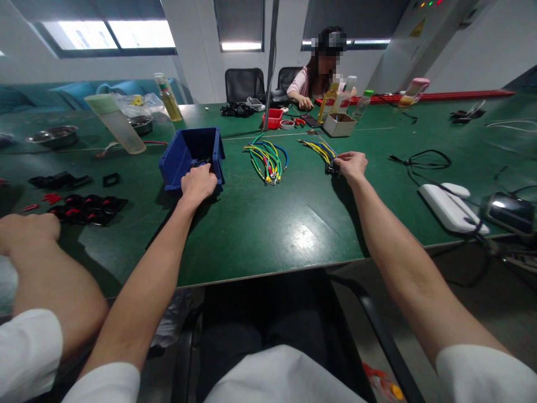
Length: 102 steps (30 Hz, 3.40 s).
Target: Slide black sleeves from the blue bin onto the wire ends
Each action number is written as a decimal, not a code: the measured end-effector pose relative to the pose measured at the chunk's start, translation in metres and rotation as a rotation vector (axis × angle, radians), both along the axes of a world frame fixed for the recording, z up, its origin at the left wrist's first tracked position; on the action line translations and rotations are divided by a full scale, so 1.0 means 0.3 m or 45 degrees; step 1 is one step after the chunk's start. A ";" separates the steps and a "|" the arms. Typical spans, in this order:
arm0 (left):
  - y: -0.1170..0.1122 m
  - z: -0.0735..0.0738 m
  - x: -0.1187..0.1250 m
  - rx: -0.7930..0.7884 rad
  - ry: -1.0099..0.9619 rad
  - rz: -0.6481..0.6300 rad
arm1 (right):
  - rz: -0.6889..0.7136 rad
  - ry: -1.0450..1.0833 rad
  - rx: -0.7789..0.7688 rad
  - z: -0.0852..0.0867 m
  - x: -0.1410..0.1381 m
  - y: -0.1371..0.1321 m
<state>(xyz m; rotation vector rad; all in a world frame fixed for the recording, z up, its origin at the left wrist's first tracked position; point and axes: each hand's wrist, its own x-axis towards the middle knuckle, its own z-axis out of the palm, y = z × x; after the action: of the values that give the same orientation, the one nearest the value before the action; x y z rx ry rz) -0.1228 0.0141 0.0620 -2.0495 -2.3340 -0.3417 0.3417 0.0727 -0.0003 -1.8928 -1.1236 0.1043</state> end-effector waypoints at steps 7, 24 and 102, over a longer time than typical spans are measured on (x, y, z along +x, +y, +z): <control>0.002 0.004 0.001 -0.021 -0.023 0.018 | -0.003 -0.010 -0.022 0.016 -0.019 -0.018; 0.009 -0.006 -0.006 0.034 -0.099 0.038 | -0.052 -0.005 -0.016 0.016 -0.019 -0.013; -0.060 -0.096 0.146 0.882 -0.539 -0.637 | 0.292 -0.247 0.300 0.088 -0.276 -0.084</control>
<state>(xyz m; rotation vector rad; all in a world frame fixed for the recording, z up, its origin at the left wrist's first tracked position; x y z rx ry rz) -0.0792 -0.0038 0.0331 -2.2492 -1.4363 -1.4693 0.2590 0.0476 0.0261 -1.5864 -1.4178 -0.0832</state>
